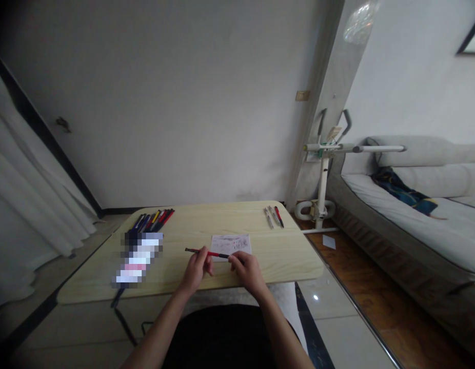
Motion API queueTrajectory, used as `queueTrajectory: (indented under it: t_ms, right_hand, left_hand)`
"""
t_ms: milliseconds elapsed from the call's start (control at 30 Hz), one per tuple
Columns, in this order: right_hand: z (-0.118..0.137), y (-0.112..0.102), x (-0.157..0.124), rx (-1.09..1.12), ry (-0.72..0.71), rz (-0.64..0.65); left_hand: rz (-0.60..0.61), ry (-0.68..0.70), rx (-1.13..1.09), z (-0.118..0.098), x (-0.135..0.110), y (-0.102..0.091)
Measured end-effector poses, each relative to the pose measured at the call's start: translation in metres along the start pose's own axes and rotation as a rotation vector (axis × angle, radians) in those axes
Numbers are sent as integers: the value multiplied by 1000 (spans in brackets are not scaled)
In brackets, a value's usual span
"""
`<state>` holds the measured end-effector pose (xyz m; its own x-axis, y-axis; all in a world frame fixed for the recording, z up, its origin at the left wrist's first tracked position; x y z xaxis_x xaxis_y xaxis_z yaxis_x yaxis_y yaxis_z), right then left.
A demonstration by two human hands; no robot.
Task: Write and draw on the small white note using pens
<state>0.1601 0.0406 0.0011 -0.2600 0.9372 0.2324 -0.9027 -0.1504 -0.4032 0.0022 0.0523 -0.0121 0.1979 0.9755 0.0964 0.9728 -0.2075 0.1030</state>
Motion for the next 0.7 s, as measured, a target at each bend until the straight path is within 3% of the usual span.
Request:
queueTrajectory:
  t_ms: [700]
  right_hand:
    - [-8,2,4,74,6,-29]
  left_hand:
    - [12,2,-45,-6,-2,3]
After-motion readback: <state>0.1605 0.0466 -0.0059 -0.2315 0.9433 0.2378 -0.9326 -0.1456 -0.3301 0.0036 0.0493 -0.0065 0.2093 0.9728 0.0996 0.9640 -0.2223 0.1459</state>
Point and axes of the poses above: each hand's wrist, its own x-axis towards the middle knuckle, its own y-axis out of the palm, z = x × y, the point moved 5 cm from there along x, towards the middle knuckle, and after that the axes turned 9 degrees about z, right-handed, at the moved point
